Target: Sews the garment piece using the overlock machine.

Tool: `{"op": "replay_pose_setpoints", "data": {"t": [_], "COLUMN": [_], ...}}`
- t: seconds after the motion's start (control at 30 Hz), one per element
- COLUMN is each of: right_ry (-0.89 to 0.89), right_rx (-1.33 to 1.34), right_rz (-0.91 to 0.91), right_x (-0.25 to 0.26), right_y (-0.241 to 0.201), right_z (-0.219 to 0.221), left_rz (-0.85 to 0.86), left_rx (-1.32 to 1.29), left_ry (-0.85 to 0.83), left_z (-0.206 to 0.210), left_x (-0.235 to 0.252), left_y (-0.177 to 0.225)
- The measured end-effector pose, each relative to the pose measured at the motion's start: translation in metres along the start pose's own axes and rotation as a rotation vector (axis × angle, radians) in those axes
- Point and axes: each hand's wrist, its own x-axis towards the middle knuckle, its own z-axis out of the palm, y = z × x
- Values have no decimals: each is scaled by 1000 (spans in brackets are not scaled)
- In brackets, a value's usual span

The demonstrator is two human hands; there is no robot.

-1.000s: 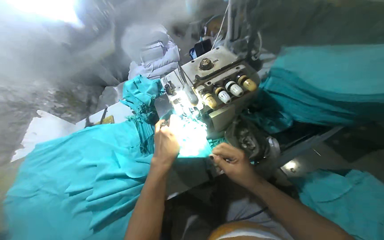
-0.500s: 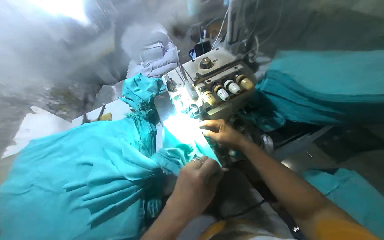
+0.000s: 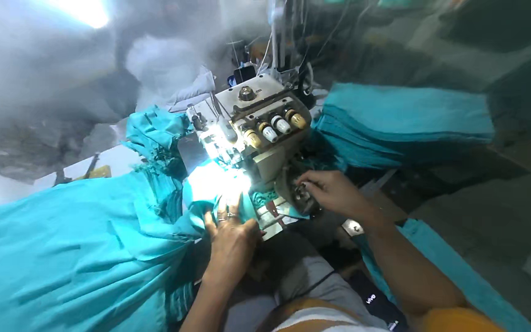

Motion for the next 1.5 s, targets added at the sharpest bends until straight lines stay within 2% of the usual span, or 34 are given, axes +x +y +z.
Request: {"op": "replay_pose_setpoints", "data": {"t": [0.1,0.23,0.4,0.5,0.6,0.67,0.77,0.87,0.97,1.03,1.1,1.2,1.3,1.37,1.43,1.5], "right_ry": [38,75,74,-17,-202,-241,-102,8,10,-10,-17,40,300,443,486,520], "right_rx": [-197,-308,-294,-313,-373,-350,-172,140,565,656,584,403,157,-14,-139,-243], "right_rz": [-33,59,57,123,262,288,260,300,325,319,267,46,-351,-547,-607,-569], "right_x": [-4,0,13,24,36,38,33,28,25,27,30,35,48,60,62,53], "right_y": [11,14,14,4,-5,-5,6,7,2,-9,-22,-40,-43,-39,-37,-35], "right_z": [16,16,15,18,18,17,12,1,1,7,17,41,76,93,104,115], "left_rz": [-31,-34,-135,-170,-122,-60,48,18,-59,-93,-103,-115,-188,-194,-196,-201], "left_rx": [-10,-35,-42,-108,-227,-240,-253,-132,-42,37,95,76,19,7,-4,-7], "left_ry": [-31,-60,-228,-262,-141,4,142,194,124,81,60,87,71,72,90,119], "left_z": [-4,-9,-49,-62,-64,-61,-56,-61,-73,-78,-81,-84,-93,-96,-95,-92], "left_x": [2,4,15,19,16,12,9,6,7,13,22,38,57,68,73,73], "left_y": [3,2,-1,-5,0,3,1,3,6,8,11,12,13,13,14,13]}}
